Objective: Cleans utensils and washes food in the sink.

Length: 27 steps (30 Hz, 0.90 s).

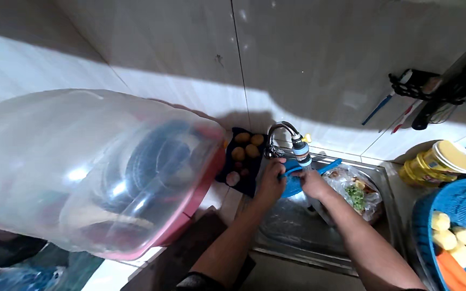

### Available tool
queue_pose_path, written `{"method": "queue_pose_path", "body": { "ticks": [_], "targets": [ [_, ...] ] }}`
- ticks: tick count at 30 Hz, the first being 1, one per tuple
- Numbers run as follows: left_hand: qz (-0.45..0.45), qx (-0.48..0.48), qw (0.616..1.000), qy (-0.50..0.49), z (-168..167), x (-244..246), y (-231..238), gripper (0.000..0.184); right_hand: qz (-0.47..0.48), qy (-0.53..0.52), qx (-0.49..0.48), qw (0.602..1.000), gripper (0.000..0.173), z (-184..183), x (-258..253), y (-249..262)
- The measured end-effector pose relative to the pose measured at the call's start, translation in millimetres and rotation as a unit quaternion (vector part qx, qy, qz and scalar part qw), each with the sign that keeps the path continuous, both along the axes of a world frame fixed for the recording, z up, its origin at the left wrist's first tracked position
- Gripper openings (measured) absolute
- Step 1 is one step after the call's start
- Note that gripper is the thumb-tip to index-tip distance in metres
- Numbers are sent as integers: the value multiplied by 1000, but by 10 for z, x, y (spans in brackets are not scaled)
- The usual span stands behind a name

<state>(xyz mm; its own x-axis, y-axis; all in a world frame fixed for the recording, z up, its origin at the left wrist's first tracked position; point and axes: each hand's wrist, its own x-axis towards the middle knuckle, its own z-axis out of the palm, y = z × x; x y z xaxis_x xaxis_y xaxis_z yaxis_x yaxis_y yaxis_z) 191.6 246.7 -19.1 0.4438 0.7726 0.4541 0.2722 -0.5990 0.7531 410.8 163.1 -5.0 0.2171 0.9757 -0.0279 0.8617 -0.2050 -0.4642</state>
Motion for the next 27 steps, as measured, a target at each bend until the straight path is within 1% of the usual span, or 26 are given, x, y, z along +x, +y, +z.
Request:
{"method": "queue_pose_path", "body": {
  "ticks": [1, 3, 6, 7, 10, 12, 15, 17, 19, 20, 22, 23, 24, 26, 27],
  "targets": [
    [-1, 10, 1000, -11, -36, 62, 3, 11, -5, -39, 17, 999, 33, -95, 36, 26],
    [0, 16, 999, -29, -95, 191, -9, 11, -28, -78, 29, 996, 35, -228, 104, 35],
    [-24, 9, 999, -36, -85, 370, -154, 10, -55, -79, 2, 995, 41, -371, 135, -19],
    [-33, 14, 999, -31, -95, 415, -212, 10, -59, -82, -8, 995, 43, -391, 136, -47],
    [-44, 32, 998, -21, -122, 474, -308, 9, -56, -112, -37, 991, 41, -342, 135, -128],
    [-46, 44, 998, -22, -100, 475, -321, 7, -44, -121, -20, 991, 41, -352, 131, -139],
    [-47, 61, 996, -35, -109, 478, -294, 6, -44, -127, -13, 991, 42, -494, 184, -97],
    [-44, 66, 996, -46, -117, 477, -254, 7, -52, -129, -12, 990, 41, -474, 175, -62],
    [-33, 65, 996, -60, -92, 472, -205, 6, -62, -115, -19, 991, 43, -455, 195, -54],
    [-28, 65, 995, -68, -92, 478, -175, 6, -59, -105, -18, 993, 41, -427, 192, -57],
    [-24, 63, 994, -83, -77, 491, -125, 5, -21, -74, 4, 997, 28, -383, 165, -80],
    [-28, 56, 994, -90, -75, 485, -96, 6, 8, -60, 16, 998, 25, -335, 142, -113],
    [-32, 49, 994, -97, -92, 478, -59, 6, 43, -49, 24, 998, 26, -295, 125, -153],
    [-38, 42, 993, -101, -162, 460, 13, 6, 115, -5, 7, 993, 29, -199, 90, -245],
    [-37, 42, 993, -99, -195, 458, 37, 6, 140, 11, -15, 990, 24, -161, 94, -275]
  ]
}}
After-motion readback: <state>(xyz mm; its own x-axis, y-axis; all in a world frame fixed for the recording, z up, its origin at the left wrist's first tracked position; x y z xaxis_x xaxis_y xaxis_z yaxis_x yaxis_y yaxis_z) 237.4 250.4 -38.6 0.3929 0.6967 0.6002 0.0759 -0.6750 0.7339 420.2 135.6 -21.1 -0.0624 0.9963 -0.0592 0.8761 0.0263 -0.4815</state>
